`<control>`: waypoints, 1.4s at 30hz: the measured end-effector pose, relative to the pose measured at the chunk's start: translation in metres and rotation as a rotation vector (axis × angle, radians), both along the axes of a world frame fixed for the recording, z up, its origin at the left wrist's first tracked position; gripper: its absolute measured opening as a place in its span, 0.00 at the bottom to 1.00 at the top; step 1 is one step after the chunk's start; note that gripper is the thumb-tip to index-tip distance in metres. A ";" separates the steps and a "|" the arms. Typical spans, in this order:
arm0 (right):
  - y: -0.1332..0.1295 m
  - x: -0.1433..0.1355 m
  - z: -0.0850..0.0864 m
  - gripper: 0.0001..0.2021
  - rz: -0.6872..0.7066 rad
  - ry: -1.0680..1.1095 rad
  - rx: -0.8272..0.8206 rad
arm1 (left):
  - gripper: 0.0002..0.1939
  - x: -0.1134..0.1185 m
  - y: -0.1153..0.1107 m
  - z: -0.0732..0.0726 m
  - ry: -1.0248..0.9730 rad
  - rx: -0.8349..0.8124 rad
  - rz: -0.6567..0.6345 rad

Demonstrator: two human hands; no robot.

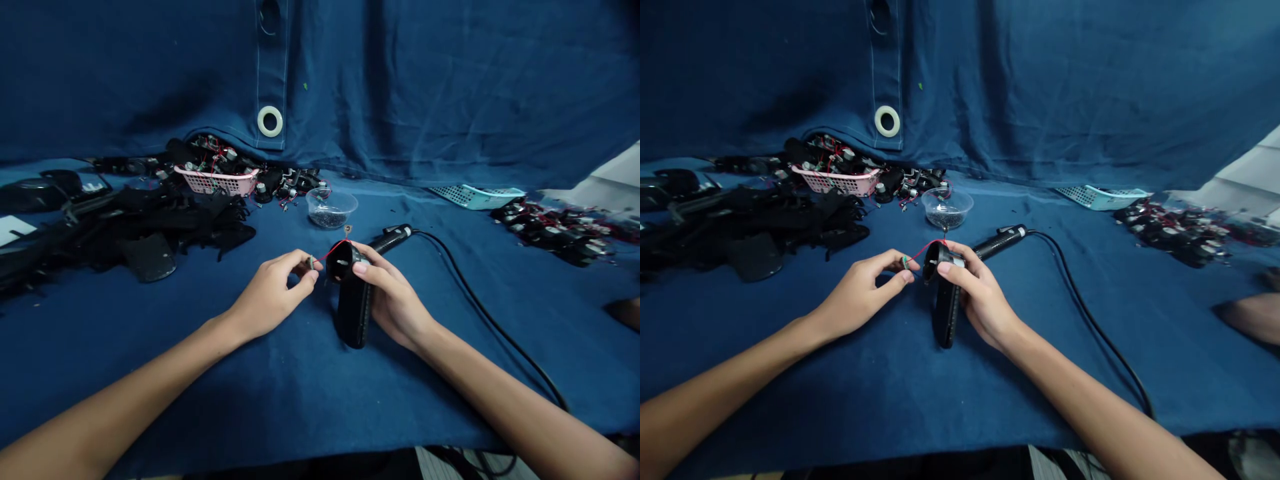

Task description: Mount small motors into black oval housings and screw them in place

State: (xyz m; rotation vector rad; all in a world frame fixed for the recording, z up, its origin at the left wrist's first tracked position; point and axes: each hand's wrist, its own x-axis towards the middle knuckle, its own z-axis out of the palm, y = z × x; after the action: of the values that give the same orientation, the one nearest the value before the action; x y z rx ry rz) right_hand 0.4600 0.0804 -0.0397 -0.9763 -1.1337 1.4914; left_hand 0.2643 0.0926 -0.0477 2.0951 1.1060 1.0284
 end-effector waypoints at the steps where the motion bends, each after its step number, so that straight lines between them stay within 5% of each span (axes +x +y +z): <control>1: 0.000 0.000 0.000 0.22 -0.005 0.003 -0.006 | 0.08 0.000 0.000 0.000 -0.010 -0.005 0.002; 16: 0.001 0.004 0.001 0.22 0.065 0.065 -0.006 | 0.06 -0.001 0.003 0.000 -0.037 -0.060 0.060; 22: -0.001 0.001 0.001 0.21 0.136 -0.012 -0.016 | 0.09 -0.001 0.004 0.000 -0.360 -0.223 0.040; 28: -0.002 0.001 0.002 0.19 0.108 -0.050 -0.021 | 0.13 -0.002 0.002 0.010 -0.650 -0.309 -0.122; 34: 0.000 0.003 0.006 0.16 0.004 -0.067 0.067 | 0.09 0.001 -0.004 0.016 -0.690 -0.319 -0.080; 42: -0.001 0.007 0.013 0.12 0.028 -0.056 0.068 | 0.10 0.004 -0.009 0.012 -0.697 -0.276 -0.163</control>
State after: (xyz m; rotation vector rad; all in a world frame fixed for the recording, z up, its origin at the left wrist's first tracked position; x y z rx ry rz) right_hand 0.4674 0.0797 -0.0268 -0.9641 -1.2350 1.4466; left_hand 0.2686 0.0838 -0.0353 1.4050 0.6620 1.2948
